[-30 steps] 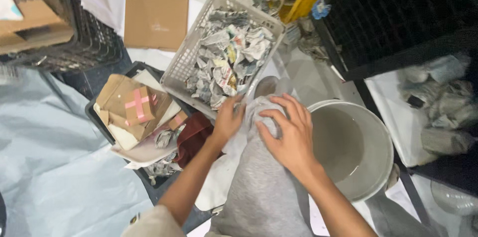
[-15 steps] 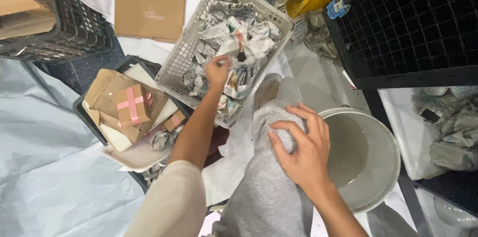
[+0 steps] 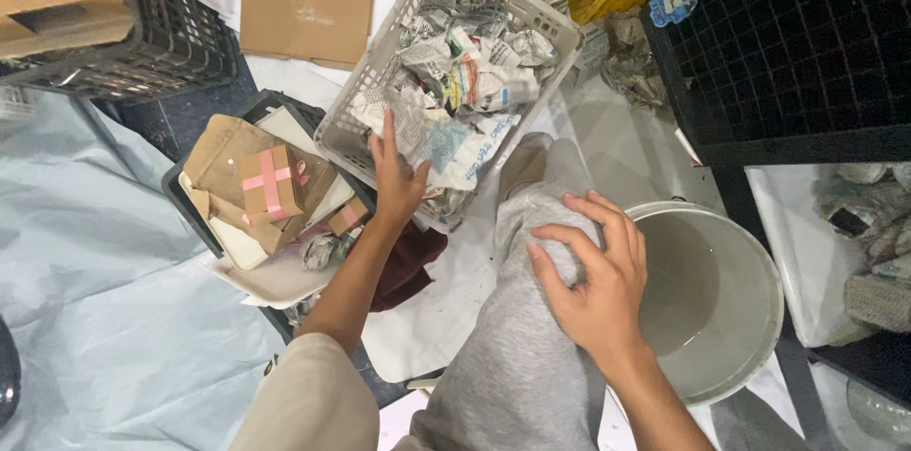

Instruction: The person sits on the floor and repeatedly wraps small ceramic items with newspaper. They pick up a ceramic piece, wrap it in newspaper, and place it on a nearby shelf. The process is repeated for several items.

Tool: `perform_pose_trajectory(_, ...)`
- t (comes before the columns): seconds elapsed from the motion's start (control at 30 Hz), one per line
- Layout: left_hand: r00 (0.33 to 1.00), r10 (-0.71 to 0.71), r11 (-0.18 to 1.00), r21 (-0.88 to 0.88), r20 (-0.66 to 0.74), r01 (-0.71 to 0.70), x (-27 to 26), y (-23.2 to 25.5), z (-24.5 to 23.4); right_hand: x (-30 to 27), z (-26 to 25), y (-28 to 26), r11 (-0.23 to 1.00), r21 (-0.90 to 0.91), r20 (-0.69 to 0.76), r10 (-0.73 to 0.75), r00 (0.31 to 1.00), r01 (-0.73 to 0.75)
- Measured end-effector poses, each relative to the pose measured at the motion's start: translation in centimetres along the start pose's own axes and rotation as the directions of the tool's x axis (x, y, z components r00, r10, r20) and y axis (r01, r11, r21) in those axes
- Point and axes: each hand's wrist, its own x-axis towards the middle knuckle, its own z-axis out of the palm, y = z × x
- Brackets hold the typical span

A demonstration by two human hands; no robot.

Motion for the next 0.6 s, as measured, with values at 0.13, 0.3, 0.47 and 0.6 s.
perform_pose_trajectory(0.13,0.941,-0.314,0.860,-0.384,0.123,0.337,-2.1,1.6,-2.4,-0.7,-0.3,0.1,1.000,0.021,-0.022,-0.004,1.000,0.005)
perform_pose_trajectory(0.3,0.893,-0.350,0.372,-0.833,0.282,0.409,-4.3,4.8,-4.7,-1.6,-0.8,-0.3,0.999,0.035,-0.054,-0.021,0.998,0.023)
perform_pose_trajectory(0.47,0.801,-0.421,0.020,-0.878,0.426,0.478,-7.1,10.3,-5.2,-2.6,-0.9,-0.8,0.997,-0.026,-0.073,-0.075,0.994,0.073)
perform_pose_trajectory(0.6,0.802,-0.331,0.159,-0.808,0.497,0.567,-9.5,14.0,-4.5,-2.5,-0.7,-1.0,0.991,-0.048,-0.052,-0.127,0.991,0.124)
